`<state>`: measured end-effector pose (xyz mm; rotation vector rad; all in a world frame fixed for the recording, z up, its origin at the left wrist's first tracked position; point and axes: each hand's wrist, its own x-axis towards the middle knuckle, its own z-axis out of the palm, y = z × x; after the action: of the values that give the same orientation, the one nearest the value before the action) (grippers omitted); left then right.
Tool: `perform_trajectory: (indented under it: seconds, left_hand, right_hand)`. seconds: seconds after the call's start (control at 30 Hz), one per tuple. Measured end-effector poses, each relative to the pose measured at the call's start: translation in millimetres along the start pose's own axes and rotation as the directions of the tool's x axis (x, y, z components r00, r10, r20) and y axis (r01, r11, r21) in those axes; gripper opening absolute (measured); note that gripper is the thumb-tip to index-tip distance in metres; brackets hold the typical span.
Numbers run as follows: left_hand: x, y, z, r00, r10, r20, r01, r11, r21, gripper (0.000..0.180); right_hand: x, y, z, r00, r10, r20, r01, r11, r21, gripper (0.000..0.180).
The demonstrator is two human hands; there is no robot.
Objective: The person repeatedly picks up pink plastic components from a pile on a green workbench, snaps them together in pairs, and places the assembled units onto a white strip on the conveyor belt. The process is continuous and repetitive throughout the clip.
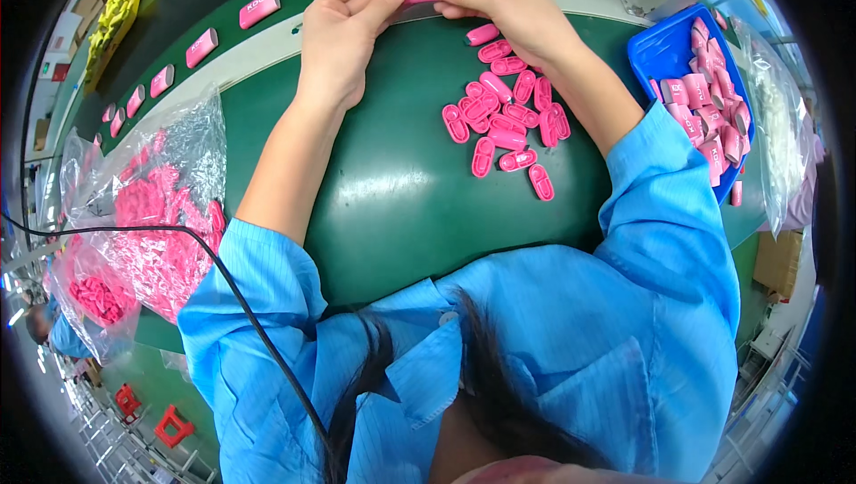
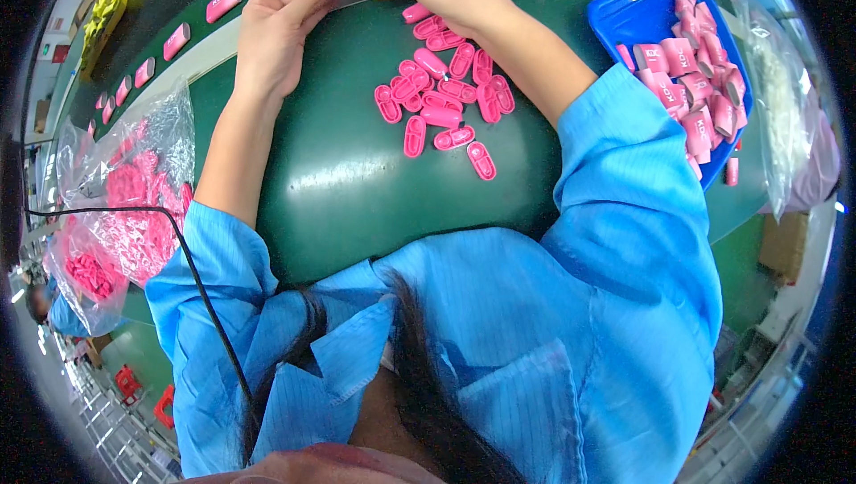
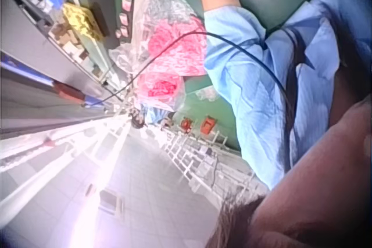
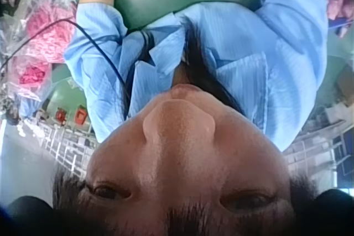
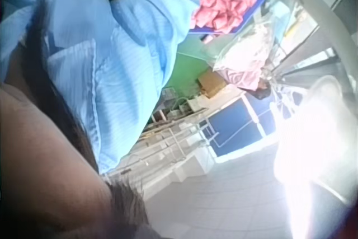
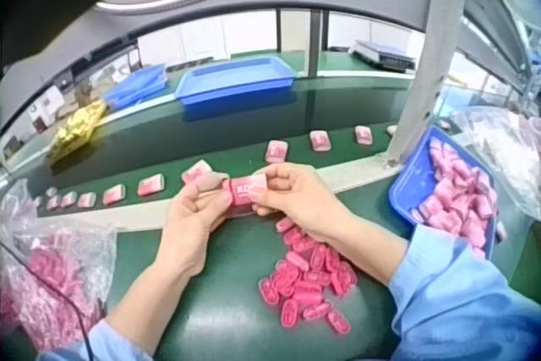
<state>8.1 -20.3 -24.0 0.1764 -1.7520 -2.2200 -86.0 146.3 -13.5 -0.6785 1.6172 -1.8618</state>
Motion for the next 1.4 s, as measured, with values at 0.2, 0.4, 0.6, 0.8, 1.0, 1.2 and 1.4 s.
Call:
perform_trajectory:
  seconds: [0.2, 0.4, 0.6, 0.8, 1.0, 1.2, 1.4]
  left_hand:
    - [-5, 11, 7, 0.991, 0.13, 0.013, -0.127, 0.945, 0.303, 0.032]
    - [-5, 4, 9, 0.946, 0.322, 0.035, -0.307, 0.858, 0.411, 0.029]
    - [-17, 4, 23, 0.78, 0.609, 0.141, -0.435, 0.366, 0.822, 0.028]
    - [-1, 14, 7, 0.959, 0.276, 0.066, -0.204, 0.508, 0.837, 0.046]
    - [2, 15, 1, 0.697, 0.644, 0.315, -0.488, 0.104, 0.867, 0.024]
    - [-2, 9, 35, 0.539, 0.397, 0.743, -0.841, 0.206, 0.5, 0.031]
    - [-4, 2, 25, 0.703, 0.16, 0.693, -0.71, 0.226, 0.667, 0.022]
  right_hand:
    - [-2, 7, -6, 0.995, -0.091, -0.03, 0.09, 0.996, -0.028, 0.034]
    - [-4, 3, -4, 0.989, -0.147, -0.033, 0.143, 0.984, -0.109, 0.031]
    - [-16, -13, 23, 0.978, -0.139, -0.155, 0.094, 0.958, -0.271, 0.027]
    - [40, 14, 2, 0.95, -0.309, -0.04, 0.251, 0.833, -0.493, 0.025]
    - [70, -3, 19, 0.978, -0.178, -0.114, 0.071, 0.784, -0.617, 0.024]
    - [105, 23, -17, 0.811, -0.583, 0.043, 0.194, 0.198, -0.961, 0.026]
    - [74, -7, -12, 0.924, -0.378, -0.063, 0.128, 0.459, -0.879, 0.029]
